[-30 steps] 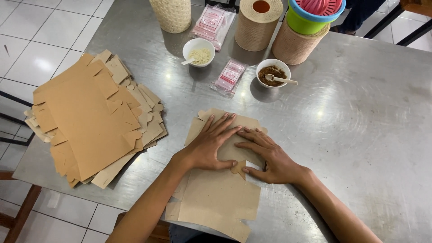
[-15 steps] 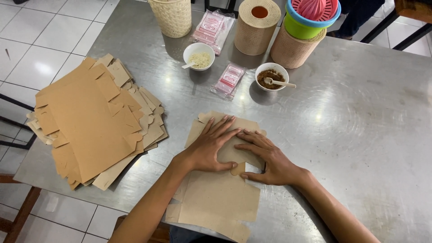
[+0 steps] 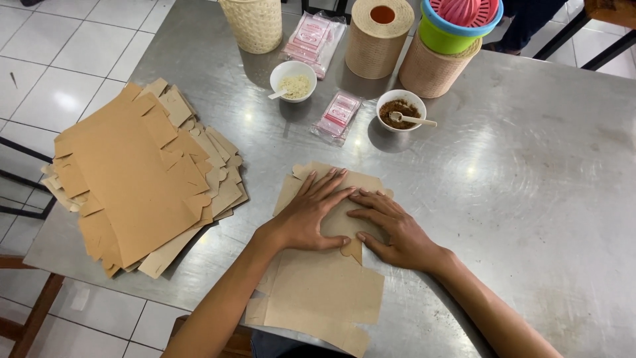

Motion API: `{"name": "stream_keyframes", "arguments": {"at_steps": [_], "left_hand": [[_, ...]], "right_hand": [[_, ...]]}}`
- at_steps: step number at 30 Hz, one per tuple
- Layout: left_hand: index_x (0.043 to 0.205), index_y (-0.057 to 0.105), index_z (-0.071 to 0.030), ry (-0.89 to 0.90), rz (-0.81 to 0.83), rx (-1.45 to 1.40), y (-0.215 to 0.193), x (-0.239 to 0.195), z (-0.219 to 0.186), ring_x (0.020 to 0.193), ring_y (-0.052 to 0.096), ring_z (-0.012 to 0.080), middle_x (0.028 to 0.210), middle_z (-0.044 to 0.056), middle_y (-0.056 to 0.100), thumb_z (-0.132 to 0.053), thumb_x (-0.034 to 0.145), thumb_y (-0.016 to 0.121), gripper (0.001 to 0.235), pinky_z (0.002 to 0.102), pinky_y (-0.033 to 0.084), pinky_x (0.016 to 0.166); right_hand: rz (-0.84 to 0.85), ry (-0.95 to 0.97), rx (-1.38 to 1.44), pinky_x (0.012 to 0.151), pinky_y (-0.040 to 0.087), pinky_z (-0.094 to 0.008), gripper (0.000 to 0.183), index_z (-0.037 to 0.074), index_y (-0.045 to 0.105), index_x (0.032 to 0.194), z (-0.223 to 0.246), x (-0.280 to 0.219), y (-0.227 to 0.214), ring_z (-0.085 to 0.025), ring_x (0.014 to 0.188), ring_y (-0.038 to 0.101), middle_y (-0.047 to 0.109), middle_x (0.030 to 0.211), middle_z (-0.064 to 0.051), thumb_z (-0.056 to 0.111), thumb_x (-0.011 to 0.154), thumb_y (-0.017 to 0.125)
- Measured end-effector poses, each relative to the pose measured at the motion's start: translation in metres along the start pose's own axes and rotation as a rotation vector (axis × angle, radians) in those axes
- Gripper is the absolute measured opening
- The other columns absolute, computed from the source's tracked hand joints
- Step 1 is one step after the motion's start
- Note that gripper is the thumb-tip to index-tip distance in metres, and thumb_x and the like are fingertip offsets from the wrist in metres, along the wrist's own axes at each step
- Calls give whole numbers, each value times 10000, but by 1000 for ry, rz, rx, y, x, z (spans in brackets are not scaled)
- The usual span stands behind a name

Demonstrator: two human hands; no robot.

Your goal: The person folds and presses down the flaps of flat cardboard box blanks on a metal table. They handle several blanks one at a time, folding side and bottom flaps to form box shapes. The person does not use any tools and works by hand throughout the clip.

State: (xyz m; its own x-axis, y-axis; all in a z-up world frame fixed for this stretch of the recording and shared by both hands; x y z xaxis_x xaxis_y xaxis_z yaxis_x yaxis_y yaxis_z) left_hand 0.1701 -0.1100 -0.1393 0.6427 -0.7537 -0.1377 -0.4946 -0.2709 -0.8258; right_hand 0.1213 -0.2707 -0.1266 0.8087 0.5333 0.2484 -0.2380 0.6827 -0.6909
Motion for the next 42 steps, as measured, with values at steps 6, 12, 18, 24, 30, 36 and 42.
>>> {"name": "stream_keyframes", "arguments": {"at_steps": [6, 12, 18, 24, 30, 36, 42], "left_hand": [[1613, 354, -191, -4, 8, -28, -1, -1, -1, 1612, 97, 355, 1741, 146, 176, -668, 776, 672, 1015, 570, -27, 1292], [1608, 364, -189, -1, -4, -24, -1, 0, 0, 1613, 105, 346, 1742, 142, 180, -673, 771, 678, 1016, 568, -18, 1294], [1603, 374, -180, -1, 8, -39, -4, -1, -2, 1610, 111, 358, 1733, 155, 203, -673, 771, 671, 1012, 574, -22, 1293], [1604, 370, -187, 1, 4, -38, -3, -1, -2, 1611, 109, 351, 1734, 148, 203, -669, 772, 674, 1008, 571, -23, 1295], [1603, 376, -184, 1, -6, -37, -2, 0, 1, 1612, 106, 350, 1740, 141, 189, -675, 761, 677, 1019, 574, -19, 1291], [1606, 373, -180, 7, -12, -31, 1, 1, 3, 1613, 108, 356, 1740, 146, 189, -658, 758, 685, 1022, 580, -17, 1290], [1612, 359, -187, 6, 6, -26, -1, 0, 0, 1613, 101, 352, 1742, 143, 183, -672, 773, 670, 1017, 578, -17, 1290]], "right_hand": [[33, -23, 12, 1203, 227, -670, 566, 44, 657, 1348, 4, -1, -3, -515, 1459, 403, 558, 1491, -249, 315, 865, 772], [56, -15, 54, 1205, 191, -691, 814, 46, 625, 1398, 0, -1, -4, -527, 1471, 370, 538, 1513, -255, 422, 732, 906], [63, -2, 56, 1211, 192, -685, 774, 30, 630, 1387, 1, 0, -3, -526, 1471, 376, 546, 1510, -260, 379, 749, 893], [36, 16, 56, 1209, 203, -683, 682, 40, 646, 1375, -3, 0, -2, -513, 1466, 395, 564, 1492, -252, 334, 798, 857], [-13, 39, 17, 1211, 257, -643, 513, 37, 670, 1339, -1, 1, -2, -472, 1446, 449, 609, 1443, -222, 244, 882, 772], [-12, 28, 5, 1220, 248, -636, 470, 24, 668, 1334, -3, 1, 1, -473, 1449, 448, 605, 1433, -234, 222, 913, 736], [18, 7, 28, 1208, 240, -668, 600, 24, 650, 1361, 3, 3, -5, -510, 1455, 416, 584, 1466, -250, 264, 831, 799]]}}
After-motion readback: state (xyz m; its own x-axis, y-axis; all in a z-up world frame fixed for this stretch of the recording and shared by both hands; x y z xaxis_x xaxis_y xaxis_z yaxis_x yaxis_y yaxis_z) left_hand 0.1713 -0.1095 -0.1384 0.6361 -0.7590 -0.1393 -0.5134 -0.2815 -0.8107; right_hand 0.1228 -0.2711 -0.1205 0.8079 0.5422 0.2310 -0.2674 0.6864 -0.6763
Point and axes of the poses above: each hand's wrist, its own x-axis towards the middle knuckle, its own y-axis out of the palm, z = x × y, the point moved 6 cm from there along x, towards the middle knuckle
